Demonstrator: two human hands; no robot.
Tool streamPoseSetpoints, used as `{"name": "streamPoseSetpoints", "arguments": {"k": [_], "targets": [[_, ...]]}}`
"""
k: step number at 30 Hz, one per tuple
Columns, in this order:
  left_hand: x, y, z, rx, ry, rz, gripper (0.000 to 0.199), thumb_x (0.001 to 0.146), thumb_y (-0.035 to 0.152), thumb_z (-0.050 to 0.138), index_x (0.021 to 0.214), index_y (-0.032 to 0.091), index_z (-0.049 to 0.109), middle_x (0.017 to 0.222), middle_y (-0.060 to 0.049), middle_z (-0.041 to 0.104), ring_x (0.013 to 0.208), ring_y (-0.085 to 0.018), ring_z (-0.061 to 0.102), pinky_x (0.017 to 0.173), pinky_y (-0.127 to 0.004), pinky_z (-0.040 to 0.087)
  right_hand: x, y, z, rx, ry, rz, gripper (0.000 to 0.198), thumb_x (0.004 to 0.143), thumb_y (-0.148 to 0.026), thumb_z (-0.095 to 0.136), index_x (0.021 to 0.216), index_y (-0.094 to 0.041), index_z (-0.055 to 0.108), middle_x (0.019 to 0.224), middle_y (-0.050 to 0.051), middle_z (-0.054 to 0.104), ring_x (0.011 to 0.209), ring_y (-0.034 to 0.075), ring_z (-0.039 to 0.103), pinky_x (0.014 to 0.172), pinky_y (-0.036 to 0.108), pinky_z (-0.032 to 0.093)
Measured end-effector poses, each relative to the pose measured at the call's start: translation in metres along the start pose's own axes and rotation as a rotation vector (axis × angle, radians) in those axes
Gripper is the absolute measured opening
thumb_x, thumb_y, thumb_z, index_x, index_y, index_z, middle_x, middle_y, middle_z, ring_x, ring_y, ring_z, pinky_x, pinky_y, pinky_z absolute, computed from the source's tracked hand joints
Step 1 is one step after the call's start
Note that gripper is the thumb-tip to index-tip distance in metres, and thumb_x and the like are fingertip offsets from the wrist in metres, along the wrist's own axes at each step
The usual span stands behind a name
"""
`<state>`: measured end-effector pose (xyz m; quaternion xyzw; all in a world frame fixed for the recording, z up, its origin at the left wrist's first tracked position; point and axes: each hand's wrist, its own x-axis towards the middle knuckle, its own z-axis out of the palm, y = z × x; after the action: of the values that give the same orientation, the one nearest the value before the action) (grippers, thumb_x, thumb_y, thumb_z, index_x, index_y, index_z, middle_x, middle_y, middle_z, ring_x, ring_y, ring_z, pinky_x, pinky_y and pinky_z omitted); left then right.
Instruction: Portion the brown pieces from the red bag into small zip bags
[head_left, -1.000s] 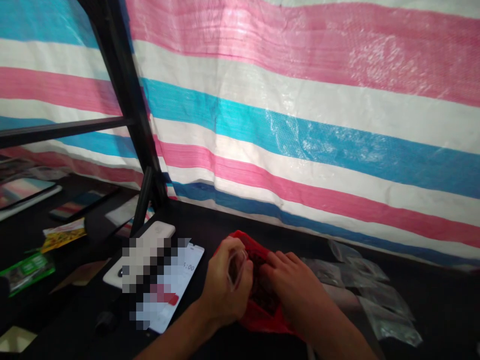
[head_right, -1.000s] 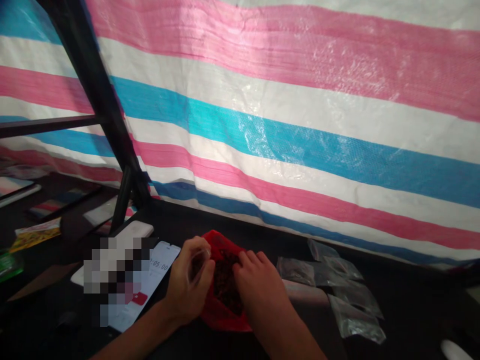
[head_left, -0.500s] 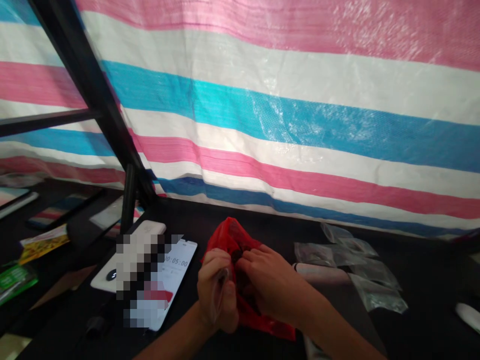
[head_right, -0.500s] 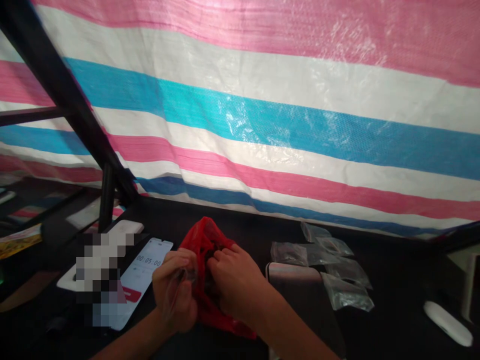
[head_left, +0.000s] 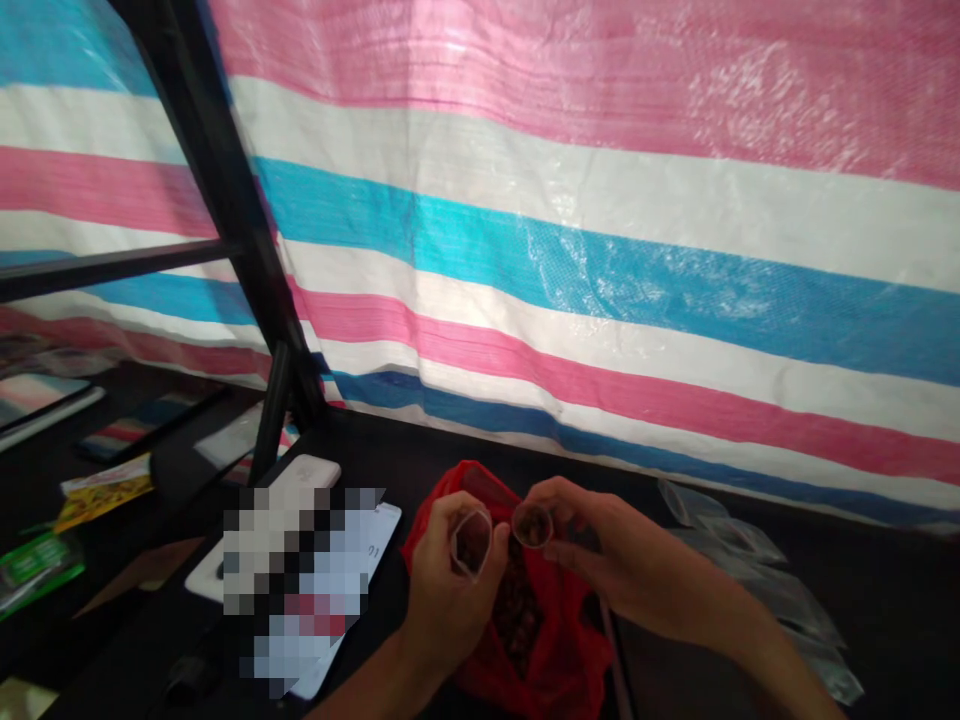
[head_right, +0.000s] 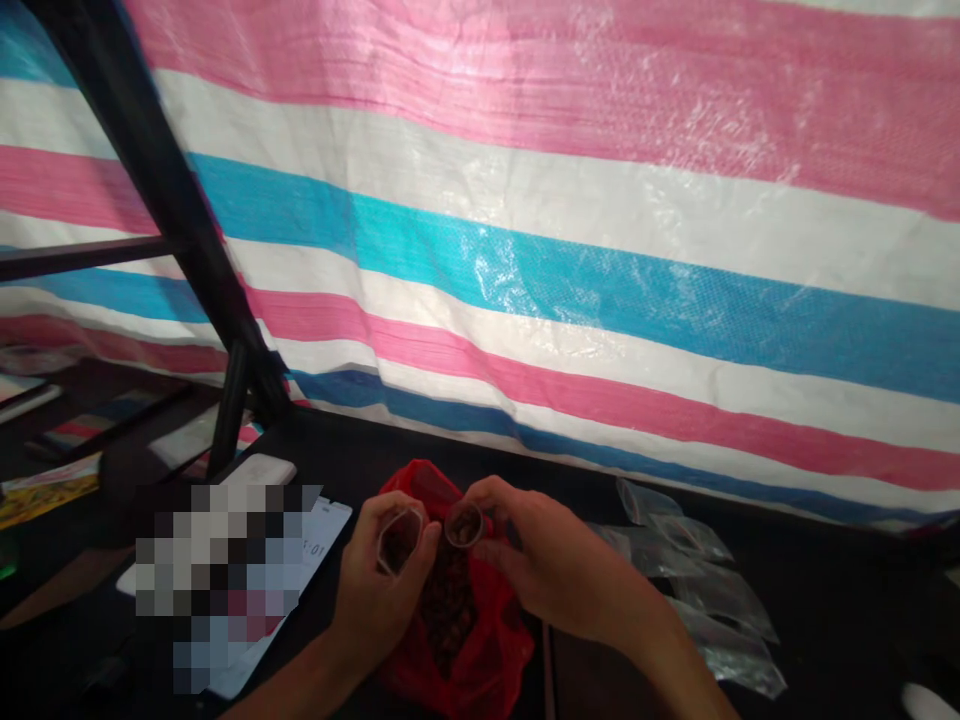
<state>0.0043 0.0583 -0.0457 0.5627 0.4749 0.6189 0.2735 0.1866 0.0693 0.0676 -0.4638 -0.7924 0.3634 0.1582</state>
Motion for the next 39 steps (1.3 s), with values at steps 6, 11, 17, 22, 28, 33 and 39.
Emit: {"name": "streamPoseSetpoints", "arguments": {"k": [6,11,17,22,28,33,39], "targets": [[0.004,0.004,-0.001,-0.048,-0.103,-0.157,0.022,0.073,0.026,0.078,0.09,0.024,0.064,0.08,0.002,0.071,0.067,-0.017,0.066,0.061,-0.026,0.052,-0.002,-0.02,0.013,-0.319,0.122,-0.078,0.035,0.096,-0.02,0.059,0.128,-0.032,0.064,0.128,0.005,0.066,0.113,0.023,0.064,0.105,0.041,0.046],[0.002,0.001,0.0,0.004,-0.115,-0.145,0.026,0.072,0.022,0.077,0.096,0.024,0.065,0.086,0.001,0.072,0.074,-0.017,0.068,0.068,-0.027,0.055,0.001,-0.02,0.027,-0.581,0.203,-0.289,0.042,0.094,-0.008,0.056,0.129,-0.028,0.064,0.124,0.009,0.066,0.108,0.025,0.066,0.093,0.041,0.055],[0.002,-0.002,0.003,0.047,-0.131,-0.129,0.019,0.082,0.031,0.072,0.094,0.024,0.058,0.078,0.004,0.065,0.068,-0.015,0.062,0.064,-0.026,0.051,-0.005,-0.012,0.02,-0.578,0.446,-0.307,0.035,0.1,-0.016,0.051,0.131,-0.029,0.06,0.13,0.008,0.062,0.117,0.024,0.063,0.098,0.041,0.055],[0.008,-0.001,0.0,0.066,-0.056,-0.139,0.018,0.089,0.036,0.066,0.095,0.024,0.054,0.075,0.006,0.059,0.065,-0.013,0.057,0.063,-0.025,0.048,-0.006,-0.017,0.023,-0.557,0.257,-0.233,0.042,0.088,-0.001,0.05,0.12,-0.025,0.065,0.124,0.008,0.067,0.119,0.024,0.061,0.098,0.04,0.053],[0.017,0.006,-0.002,-0.007,0.053,-0.138,0.018,0.091,0.035,0.063,0.098,0.023,0.051,0.079,0.005,0.055,0.068,-0.012,0.056,0.066,-0.024,0.048,0.01,-0.01,0.045,-0.451,-0.054,-0.132,0.041,0.079,0.004,0.052,0.104,-0.023,0.07,0.113,0.003,0.073,0.113,0.021,0.062,0.101,0.037,0.041],[0.021,0.036,-0.014,0.083,0.099,-0.006,0.026,0.09,0.04,0.061,0.107,0.024,0.05,0.076,0.005,0.057,0.066,-0.015,0.059,0.065,-0.026,0.048,0.023,-0.005,0.055,-0.593,-0.045,-0.125,0.029,0.088,-0.01,0.058,0.115,-0.017,0.068,0.121,0.01,0.071,0.114,0.025,0.061,0.098,0.038,0.039],[-0.014,0.071,-0.05,0.671,-0.001,-0.526,0.056,0.086,0.062,0.054,0.131,0.029,0.052,0.097,-0.007,0.074,0.086,-0.034,0.072,0.071,-0.043,0.052,0.03,-0.007,0.062,-0.734,-0.001,-0.06,0.028,0.099,-0.013,0.049,0.12,-0.014,0.067,0.123,0.013,0.07,0.116,0.027,0.062,0.094,0.04,0.045]]}}
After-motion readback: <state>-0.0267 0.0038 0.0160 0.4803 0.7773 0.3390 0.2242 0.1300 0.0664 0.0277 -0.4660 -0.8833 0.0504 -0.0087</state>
